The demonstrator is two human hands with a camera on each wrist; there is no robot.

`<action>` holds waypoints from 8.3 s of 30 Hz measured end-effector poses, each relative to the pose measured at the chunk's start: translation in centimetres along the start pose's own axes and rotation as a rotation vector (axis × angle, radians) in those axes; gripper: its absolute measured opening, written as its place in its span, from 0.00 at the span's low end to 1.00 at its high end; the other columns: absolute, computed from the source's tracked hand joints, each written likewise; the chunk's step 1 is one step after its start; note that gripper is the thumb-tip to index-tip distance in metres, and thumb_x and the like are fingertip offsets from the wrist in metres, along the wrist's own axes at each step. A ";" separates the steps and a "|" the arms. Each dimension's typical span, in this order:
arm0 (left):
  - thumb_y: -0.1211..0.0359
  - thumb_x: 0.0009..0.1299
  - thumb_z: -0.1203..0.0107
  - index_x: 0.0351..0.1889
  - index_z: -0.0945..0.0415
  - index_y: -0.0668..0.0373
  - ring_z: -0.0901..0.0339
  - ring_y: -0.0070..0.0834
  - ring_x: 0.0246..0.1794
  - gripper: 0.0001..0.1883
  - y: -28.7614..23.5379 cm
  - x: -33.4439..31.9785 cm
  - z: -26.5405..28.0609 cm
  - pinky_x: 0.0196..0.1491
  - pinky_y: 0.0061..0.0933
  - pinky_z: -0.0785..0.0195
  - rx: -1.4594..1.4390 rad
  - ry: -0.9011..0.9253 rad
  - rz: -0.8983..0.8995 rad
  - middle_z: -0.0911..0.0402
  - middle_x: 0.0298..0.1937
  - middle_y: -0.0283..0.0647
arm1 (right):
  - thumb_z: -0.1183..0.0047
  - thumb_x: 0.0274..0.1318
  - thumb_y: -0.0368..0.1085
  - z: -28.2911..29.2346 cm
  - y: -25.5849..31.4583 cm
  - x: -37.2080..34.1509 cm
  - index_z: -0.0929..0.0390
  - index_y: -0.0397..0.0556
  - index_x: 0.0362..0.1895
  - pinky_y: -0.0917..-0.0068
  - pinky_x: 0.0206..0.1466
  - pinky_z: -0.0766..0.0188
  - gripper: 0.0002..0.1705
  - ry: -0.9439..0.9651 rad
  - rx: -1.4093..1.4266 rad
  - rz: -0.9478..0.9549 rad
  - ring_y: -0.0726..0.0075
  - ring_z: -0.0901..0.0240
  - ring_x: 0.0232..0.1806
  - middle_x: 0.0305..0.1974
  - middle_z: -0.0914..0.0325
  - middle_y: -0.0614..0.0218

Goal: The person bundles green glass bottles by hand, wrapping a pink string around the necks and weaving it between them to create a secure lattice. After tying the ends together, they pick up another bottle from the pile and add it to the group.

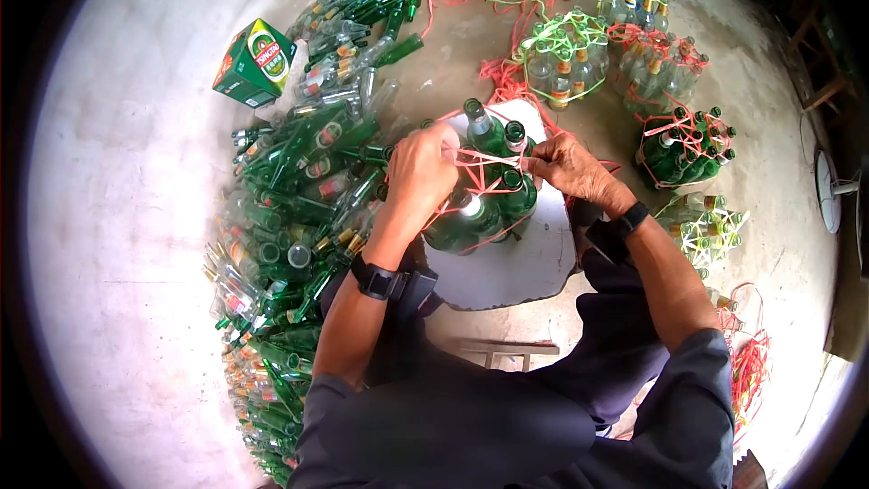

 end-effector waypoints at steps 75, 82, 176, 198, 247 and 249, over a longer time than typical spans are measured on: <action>0.57 0.58 0.30 0.50 0.17 0.58 0.25 0.45 0.55 0.24 -6.0 -4.4 -3.2 0.51 0.44 0.22 0.144 -0.135 -0.175 0.24 0.64 0.34 | 0.45 0.63 0.31 2.6 4.1 -6.4 0.19 0.41 0.37 0.61 0.25 0.33 0.06 -0.217 -0.585 0.248 0.51 0.26 0.24 0.25 0.28 0.54; 0.56 0.60 0.31 0.52 0.17 0.57 0.26 0.46 0.57 0.24 -5.8 -4.4 -3.4 0.49 0.47 0.21 0.140 -0.114 -0.162 0.24 0.63 0.34 | 0.41 0.47 0.34 3.8 9.9 -4.5 0.20 0.48 0.42 0.56 0.29 0.27 0.14 -0.199 -0.947 0.482 0.48 0.21 0.31 0.29 0.21 0.58; 0.76 0.53 0.35 0.38 0.21 0.53 0.25 0.35 0.45 0.14 -5.9 -8.5 2.1 0.58 0.45 0.44 0.127 -0.065 -0.235 0.20 0.32 0.31 | 0.40 0.63 0.56 -5.3 -2.2 -1.3 0.18 0.38 0.26 0.59 0.31 0.31 0.30 -0.033 -0.025 -0.113 0.60 0.32 0.21 0.19 0.26 0.51; 0.81 0.61 0.40 0.35 0.22 0.61 0.21 0.45 0.34 0.07 -2.8 -7.3 3.0 0.38 0.41 0.29 0.016 -0.069 -0.110 0.18 0.34 0.44 | 0.39 0.56 0.30 -4.6 1.4 -2.3 0.18 0.39 0.34 0.73 0.37 0.29 0.06 0.081 0.142 -0.037 0.81 0.30 0.30 0.26 0.20 0.72; 0.76 0.52 0.37 0.62 0.25 0.58 0.27 0.32 0.64 0.33 -4.5 -10.2 -1.5 0.67 0.43 0.51 0.199 -0.039 -0.243 0.32 0.73 0.39 | 0.36 0.60 0.42 -0.8 -0.6 -5.4 0.26 0.39 0.20 0.66 0.21 0.41 0.23 -0.216 -0.106 -0.031 0.72 0.47 0.17 0.14 0.42 0.63; 0.76 0.53 0.37 0.62 0.25 0.59 0.26 0.32 0.63 0.33 -4.4 -10.1 -1.6 0.67 0.43 0.50 0.189 -0.047 -0.243 0.32 0.73 0.39 | 0.36 0.59 0.42 -0.7 -0.1 -5.5 0.27 0.39 0.20 0.64 0.21 0.40 0.23 -0.224 -0.160 0.017 0.69 0.47 0.16 0.14 0.41 0.60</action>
Point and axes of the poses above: each hand's wrist, its own x-axis towards the middle knuckle, its own z-axis out of the back of the hand, y = z × x, the point moved 10 cm from there along x, towards the middle knuckle
